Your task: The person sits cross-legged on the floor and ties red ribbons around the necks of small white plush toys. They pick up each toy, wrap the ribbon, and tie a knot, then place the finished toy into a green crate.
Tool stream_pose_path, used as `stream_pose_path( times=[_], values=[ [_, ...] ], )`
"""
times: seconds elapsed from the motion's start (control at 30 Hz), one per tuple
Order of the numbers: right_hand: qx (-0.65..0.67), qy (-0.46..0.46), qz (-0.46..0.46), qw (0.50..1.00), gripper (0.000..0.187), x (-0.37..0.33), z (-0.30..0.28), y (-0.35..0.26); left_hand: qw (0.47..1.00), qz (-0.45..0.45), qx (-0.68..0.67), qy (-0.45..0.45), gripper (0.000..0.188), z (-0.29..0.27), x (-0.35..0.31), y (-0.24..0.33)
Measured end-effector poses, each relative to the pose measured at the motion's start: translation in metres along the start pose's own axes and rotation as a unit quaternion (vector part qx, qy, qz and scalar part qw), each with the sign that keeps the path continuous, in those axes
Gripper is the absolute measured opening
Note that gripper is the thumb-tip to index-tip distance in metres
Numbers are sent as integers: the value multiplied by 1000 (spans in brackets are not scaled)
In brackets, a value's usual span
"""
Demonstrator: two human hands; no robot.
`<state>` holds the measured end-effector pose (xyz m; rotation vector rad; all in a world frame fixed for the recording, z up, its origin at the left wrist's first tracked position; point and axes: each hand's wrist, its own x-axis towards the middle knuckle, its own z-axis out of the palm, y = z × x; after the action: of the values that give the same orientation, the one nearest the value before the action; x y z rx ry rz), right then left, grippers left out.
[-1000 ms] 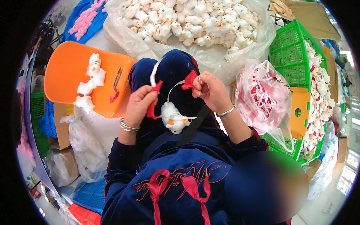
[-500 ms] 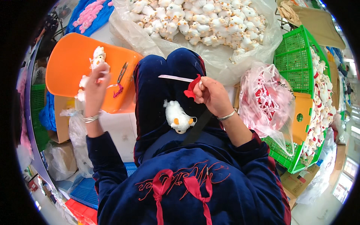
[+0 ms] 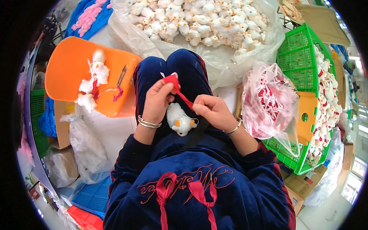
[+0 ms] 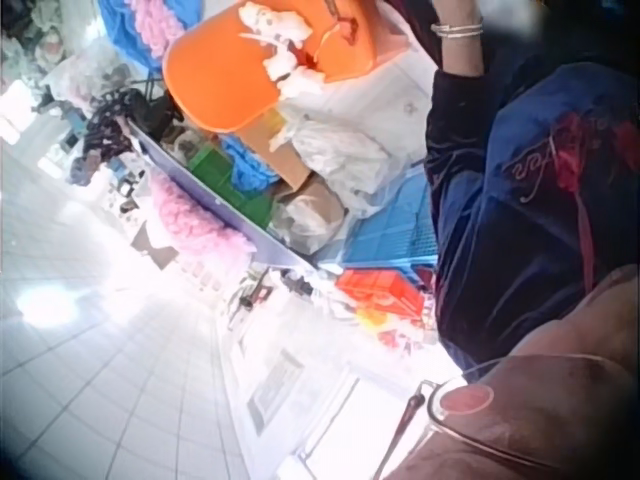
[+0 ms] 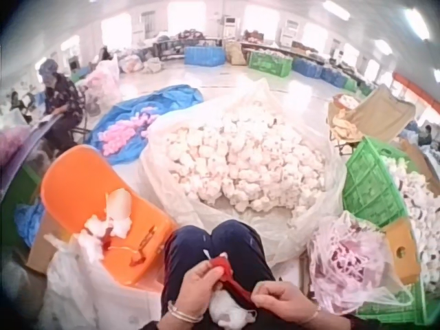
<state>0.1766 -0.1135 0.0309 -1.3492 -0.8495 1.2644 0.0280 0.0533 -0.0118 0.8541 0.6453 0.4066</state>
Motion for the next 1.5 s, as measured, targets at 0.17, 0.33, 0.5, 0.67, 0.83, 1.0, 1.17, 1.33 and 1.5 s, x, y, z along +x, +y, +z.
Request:
stream_pose_path(
  times=[0.17, 0.33, 0.5, 0.67, 0.83, 1.0, 1.17, 1.33, 1.5],
  values=[
    [-20, -170, 68, 983, 18, -7, -34, -9, 998, 39, -53, -19, 23, -6, -9, 17],
    [-147, 140, 54, 978, 17, 9, -41, -17, 991, 70, -31, -111, 23, -6, -13, 24],
    [-306, 156, -233, 910, 31, 29, -9, -35, 989, -4, -34, -146, 15, -3, -19, 31],
    [-386, 84, -299, 869, 31, 44, 13, -42, 989, -62, 46, -130, 22, 5, -27, 44],
    [-330, 26, -202, 922, 15, 43, 6, -41, 972, -130, 132, -144, 22, -21, -27, 58],
    [-224, 3, -12, 975, 16, 37, 4, -42, 773, 184, 601, 84, 21, -48, -19, 71],
    [-272, 36, -89, 958, 16, 43, 17, -33, 766, 332, 550, 3, 27, 7, -48, 69],
    [-360, 32, -91, 928, 17, 40, 15, -36, 776, 391, 469, 156, 14, -8, -43, 75],
    [-355, -14, -23, 934, 20, 38, 18, -44, 767, 307, 564, 6, 36, 9, -62, 75]
  ],
)
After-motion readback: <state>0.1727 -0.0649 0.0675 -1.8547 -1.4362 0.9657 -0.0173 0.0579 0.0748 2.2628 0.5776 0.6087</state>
